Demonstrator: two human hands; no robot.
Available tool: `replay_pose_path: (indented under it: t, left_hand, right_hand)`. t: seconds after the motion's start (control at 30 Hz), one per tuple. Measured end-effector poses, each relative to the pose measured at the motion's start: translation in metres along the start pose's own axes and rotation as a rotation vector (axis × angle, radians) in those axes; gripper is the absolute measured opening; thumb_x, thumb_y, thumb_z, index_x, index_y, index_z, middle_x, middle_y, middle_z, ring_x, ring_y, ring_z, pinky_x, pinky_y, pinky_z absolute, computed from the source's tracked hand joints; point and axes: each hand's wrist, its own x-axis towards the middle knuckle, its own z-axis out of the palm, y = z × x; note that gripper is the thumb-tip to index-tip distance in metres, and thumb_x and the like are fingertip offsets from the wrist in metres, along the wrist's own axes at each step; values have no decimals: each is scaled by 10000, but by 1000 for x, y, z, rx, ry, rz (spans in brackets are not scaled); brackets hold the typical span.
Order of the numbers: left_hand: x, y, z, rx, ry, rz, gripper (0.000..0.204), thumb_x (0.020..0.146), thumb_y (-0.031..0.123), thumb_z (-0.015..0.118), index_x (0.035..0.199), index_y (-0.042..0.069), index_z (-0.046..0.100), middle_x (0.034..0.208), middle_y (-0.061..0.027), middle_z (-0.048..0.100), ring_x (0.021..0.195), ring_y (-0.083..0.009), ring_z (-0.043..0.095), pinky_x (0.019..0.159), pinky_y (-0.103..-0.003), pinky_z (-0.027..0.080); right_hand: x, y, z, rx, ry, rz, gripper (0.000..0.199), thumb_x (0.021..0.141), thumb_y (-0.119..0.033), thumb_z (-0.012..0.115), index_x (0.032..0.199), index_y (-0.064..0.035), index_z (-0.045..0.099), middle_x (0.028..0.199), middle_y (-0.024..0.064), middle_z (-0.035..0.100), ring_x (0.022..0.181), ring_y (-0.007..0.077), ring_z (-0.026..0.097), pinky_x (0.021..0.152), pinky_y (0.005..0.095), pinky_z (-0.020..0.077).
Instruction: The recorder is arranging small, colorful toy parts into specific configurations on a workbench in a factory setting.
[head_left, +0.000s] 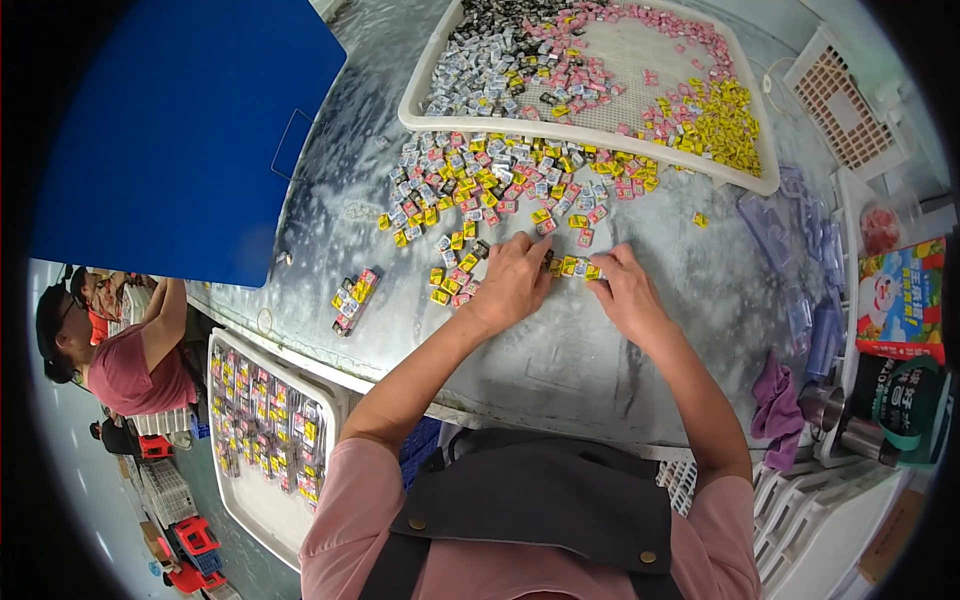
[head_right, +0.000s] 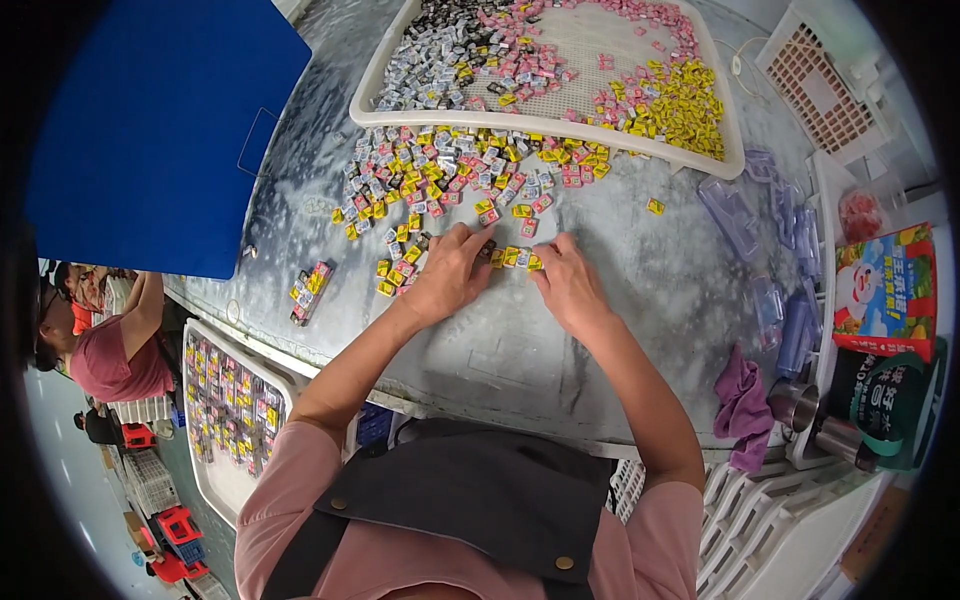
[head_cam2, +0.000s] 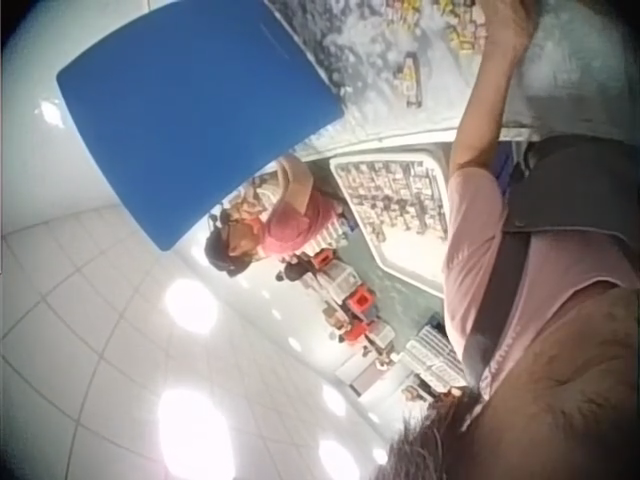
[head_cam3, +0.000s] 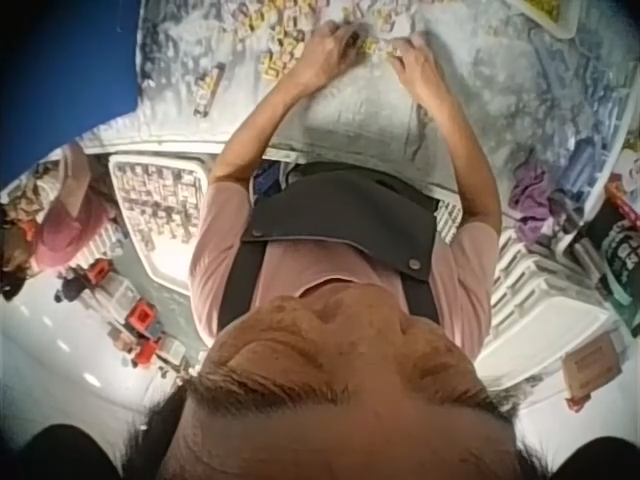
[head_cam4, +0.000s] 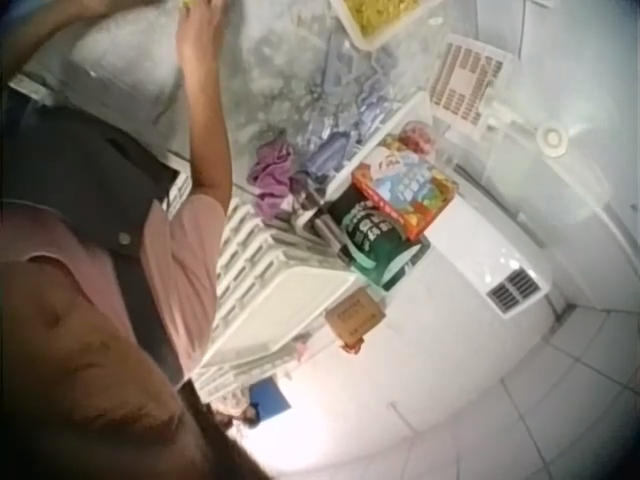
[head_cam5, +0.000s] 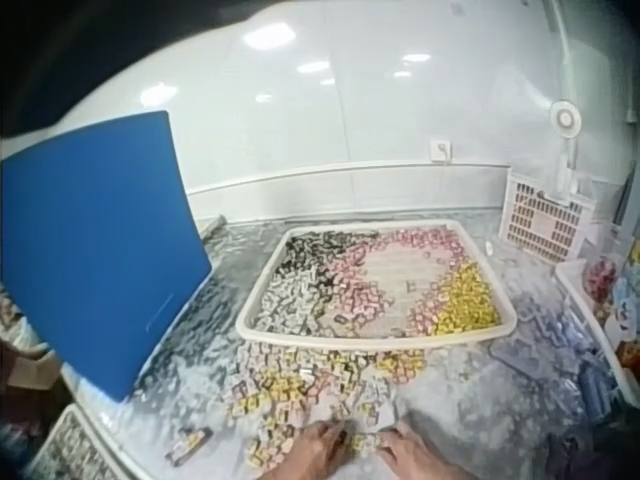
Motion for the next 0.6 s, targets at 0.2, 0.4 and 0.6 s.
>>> replay_pose_path:
  t: [0.2,0.4,0.6]
  left_hand:
    - [-2,-9,2,8,2,46,475,809,86,722,1264,12,607,1086,-157,560,1008,-324,572,883,-431,413]
    - [0,-6,5,-54,-62,58,377,833,113,743,1189,26,657,1074,-159,570,988,-313,583,881,-413,427]
    - [22,-8,2,-55,-35,66,309,838,109,729,1131,28,669,1071,-159,586,973,-324,597,843,-434,462]
  right_hand:
    - [10,-20,-11,-65,-84,68,399,854,-100,736,1232,-46,621,1124,149,548,965,363,637,830,450,534]
    - [11,-7,-4,-102,-97,-20,376,856,-129,741,1212,-70,639,1126,122,555,962,344,646,820,451,541]
    - [20,-8,-19,-58,-142,9,314,872,-152,737,1161,-60,657,1116,121,566,907,327,657,790,438,541]
